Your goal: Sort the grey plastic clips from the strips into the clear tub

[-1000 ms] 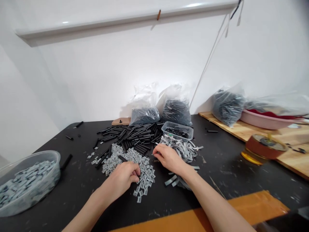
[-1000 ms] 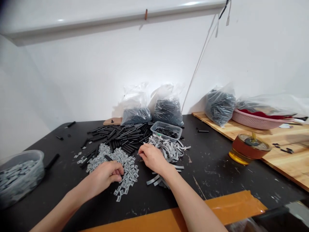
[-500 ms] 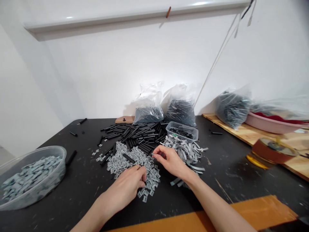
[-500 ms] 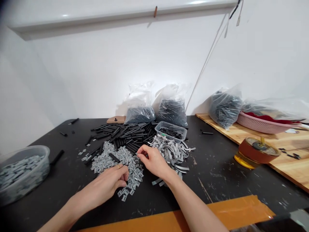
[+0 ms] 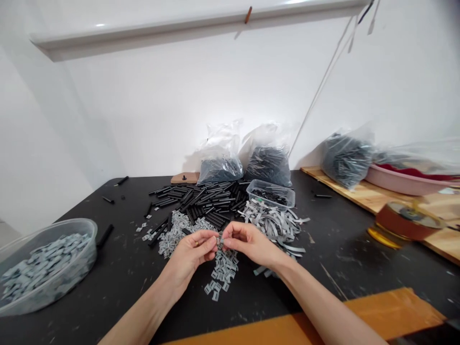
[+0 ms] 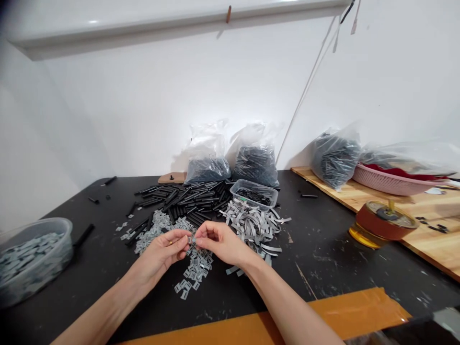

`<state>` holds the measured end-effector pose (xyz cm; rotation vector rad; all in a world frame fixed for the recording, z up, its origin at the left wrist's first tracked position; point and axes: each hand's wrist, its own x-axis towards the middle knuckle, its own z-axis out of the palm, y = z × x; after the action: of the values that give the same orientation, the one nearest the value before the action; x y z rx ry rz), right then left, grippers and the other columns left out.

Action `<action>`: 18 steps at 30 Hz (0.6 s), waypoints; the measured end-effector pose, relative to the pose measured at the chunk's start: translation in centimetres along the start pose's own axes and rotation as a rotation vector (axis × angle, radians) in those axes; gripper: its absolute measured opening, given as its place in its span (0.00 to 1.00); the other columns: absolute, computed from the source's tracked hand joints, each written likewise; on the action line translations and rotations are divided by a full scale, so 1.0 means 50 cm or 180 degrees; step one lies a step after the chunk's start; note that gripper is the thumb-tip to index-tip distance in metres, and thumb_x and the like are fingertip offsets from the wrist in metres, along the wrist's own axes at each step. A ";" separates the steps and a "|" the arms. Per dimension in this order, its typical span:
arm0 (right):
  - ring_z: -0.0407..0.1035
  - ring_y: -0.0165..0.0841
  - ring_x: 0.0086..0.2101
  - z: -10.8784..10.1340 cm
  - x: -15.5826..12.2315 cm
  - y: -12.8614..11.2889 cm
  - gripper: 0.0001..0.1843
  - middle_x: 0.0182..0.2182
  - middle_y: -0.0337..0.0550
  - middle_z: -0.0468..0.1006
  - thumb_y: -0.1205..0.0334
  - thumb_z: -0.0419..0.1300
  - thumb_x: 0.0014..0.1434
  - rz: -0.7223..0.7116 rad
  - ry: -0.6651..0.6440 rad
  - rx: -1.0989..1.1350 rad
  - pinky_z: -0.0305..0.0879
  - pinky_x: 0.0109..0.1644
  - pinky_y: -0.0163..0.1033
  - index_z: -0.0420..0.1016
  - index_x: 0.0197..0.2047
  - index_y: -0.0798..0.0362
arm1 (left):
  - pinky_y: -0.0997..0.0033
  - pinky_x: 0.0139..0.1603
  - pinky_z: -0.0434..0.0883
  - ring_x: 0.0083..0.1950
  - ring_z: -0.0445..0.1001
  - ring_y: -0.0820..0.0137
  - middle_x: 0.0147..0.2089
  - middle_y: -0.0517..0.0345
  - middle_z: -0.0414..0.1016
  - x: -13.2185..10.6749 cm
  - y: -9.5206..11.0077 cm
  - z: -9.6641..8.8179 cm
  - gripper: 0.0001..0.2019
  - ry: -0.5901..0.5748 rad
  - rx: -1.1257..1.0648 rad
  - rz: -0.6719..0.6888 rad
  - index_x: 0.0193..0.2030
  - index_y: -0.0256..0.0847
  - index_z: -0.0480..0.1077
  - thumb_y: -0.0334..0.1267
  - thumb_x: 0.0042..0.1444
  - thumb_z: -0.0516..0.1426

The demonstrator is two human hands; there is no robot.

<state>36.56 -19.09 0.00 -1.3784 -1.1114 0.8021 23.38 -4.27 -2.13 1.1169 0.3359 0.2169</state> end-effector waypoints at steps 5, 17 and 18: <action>0.66 0.27 0.26 0.002 0.004 0.011 0.13 0.24 0.37 0.71 0.55 0.63 0.58 0.0210 0.0005 0.0351 0.63 0.34 0.34 0.70 0.37 0.56 | 0.81 0.40 0.72 0.34 0.73 0.79 0.33 0.58 0.76 0.002 0.000 0.001 0.10 0.0053 -0.0211 -0.0073 0.38 0.36 0.78 0.34 0.48 0.68; 0.64 0.23 0.22 -0.012 -0.002 0.002 0.15 0.23 0.35 0.72 0.59 0.69 0.51 0.0377 -0.0112 0.0760 0.62 0.28 0.29 0.70 0.36 0.57 | 0.75 0.43 0.73 0.35 0.75 0.75 0.36 0.54 0.79 -0.008 0.012 0.007 0.11 -0.0269 0.0183 -0.0099 0.41 0.35 0.79 0.35 0.49 0.67; 0.64 0.23 0.22 -0.013 -0.002 0.002 0.15 0.23 0.35 0.72 0.60 0.69 0.50 0.0382 -0.0122 0.0761 0.62 0.28 0.29 0.70 0.36 0.57 | 0.75 0.43 0.73 0.35 0.75 0.74 0.36 0.54 0.79 -0.007 0.012 0.007 0.11 -0.0280 0.0214 -0.0104 0.41 0.35 0.79 0.35 0.49 0.67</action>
<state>37.13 -19.41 0.00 -1.2406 -0.9349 1.0179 23.17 -4.42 -1.42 1.1828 0.2845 0.1279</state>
